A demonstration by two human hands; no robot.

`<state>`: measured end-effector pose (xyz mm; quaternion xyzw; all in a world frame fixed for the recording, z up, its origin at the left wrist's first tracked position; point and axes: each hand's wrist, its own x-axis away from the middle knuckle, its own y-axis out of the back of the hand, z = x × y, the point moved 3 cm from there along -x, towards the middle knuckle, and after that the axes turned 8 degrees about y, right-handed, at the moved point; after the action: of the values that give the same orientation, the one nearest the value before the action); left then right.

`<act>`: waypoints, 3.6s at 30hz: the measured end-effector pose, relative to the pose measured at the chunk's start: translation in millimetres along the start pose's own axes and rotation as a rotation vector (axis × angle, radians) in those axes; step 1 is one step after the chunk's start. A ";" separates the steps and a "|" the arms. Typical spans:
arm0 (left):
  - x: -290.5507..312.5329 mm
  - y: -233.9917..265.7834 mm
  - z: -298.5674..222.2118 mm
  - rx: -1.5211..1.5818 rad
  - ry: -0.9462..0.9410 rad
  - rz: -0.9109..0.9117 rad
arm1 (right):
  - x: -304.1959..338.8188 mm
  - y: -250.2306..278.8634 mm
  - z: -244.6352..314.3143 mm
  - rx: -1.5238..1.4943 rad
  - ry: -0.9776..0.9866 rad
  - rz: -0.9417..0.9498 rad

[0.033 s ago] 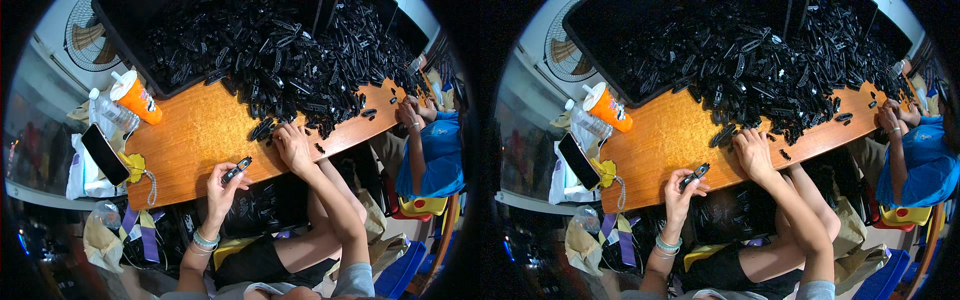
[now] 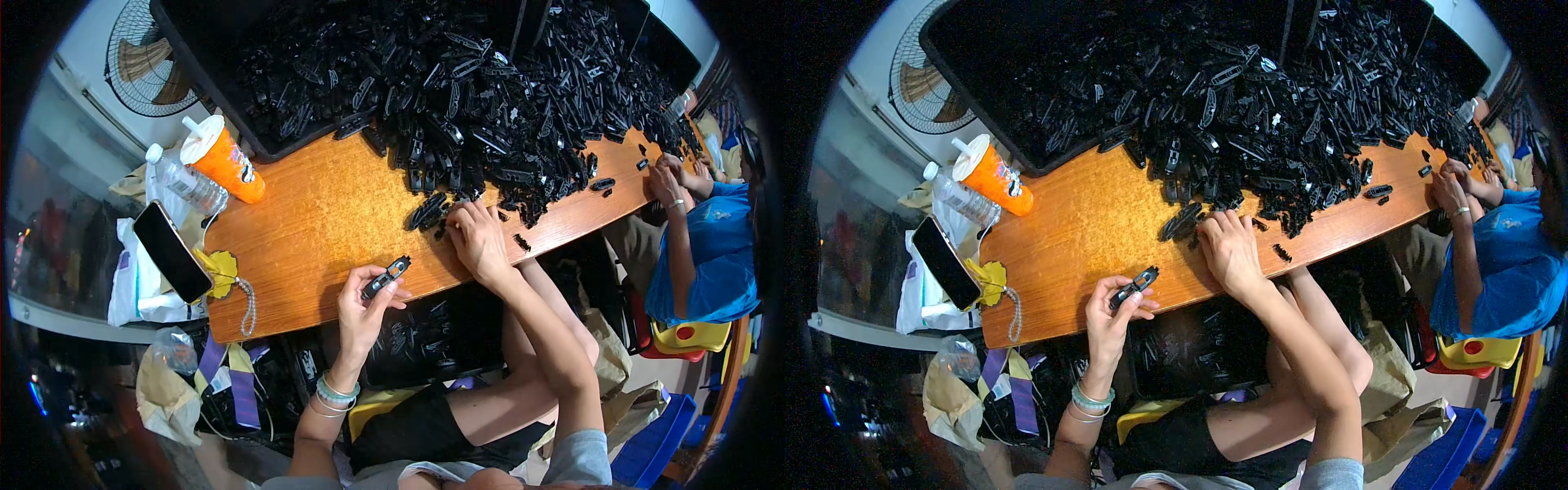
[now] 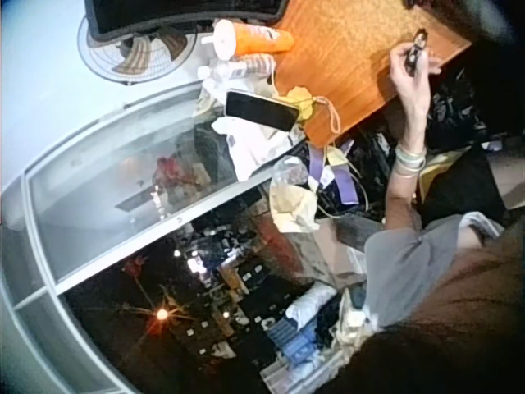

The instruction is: The person assembles plastic components by repeatedly picking up plastic pieces and small clips from the table and fitting them together by hand.

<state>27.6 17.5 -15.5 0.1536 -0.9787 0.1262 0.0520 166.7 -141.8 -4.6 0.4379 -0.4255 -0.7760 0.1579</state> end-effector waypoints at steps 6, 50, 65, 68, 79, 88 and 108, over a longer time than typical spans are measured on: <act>5.7 0.6 0.3 0.012 -0.011 -0.026 | -7.4 2.9 10.1 -0.005 0.041 -0.033; 5.9 -7.8 -8.9 0.043 -0.011 -0.003 | 15.5 17.6 57.2 -1.056 -0.458 -0.054; 23.3 -15.8 -22.9 0.038 0.080 0.185 | 20.4 48.5 77.5 -0.630 -0.153 -0.078; 23.7 -20.3 -27.4 0.081 0.096 0.151 | 21.4 53.3 78.7 -0.491 -0.024 -0.111; 41.4 6.7 -18.9 -0.269 -0.016 0.281 | 44.4 34.9 84.0 -0.997 -0.311 0.387; -1.1 28.4 -54.8 -0.741 -0.385 0.141 | 19.9 10.4 80.9 -0.619 -0.168 0.250; -40.9 0.6 -38.4 -0.127 0.011 0.157 | 37.1 26.8 52.2 -1.425 -0.624 -0.102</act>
<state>68.6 39.9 15.6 0.0722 -0.9934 0.0684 0.0568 99.8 -153.2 9.8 0.0110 0.1717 -0.9558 0.2384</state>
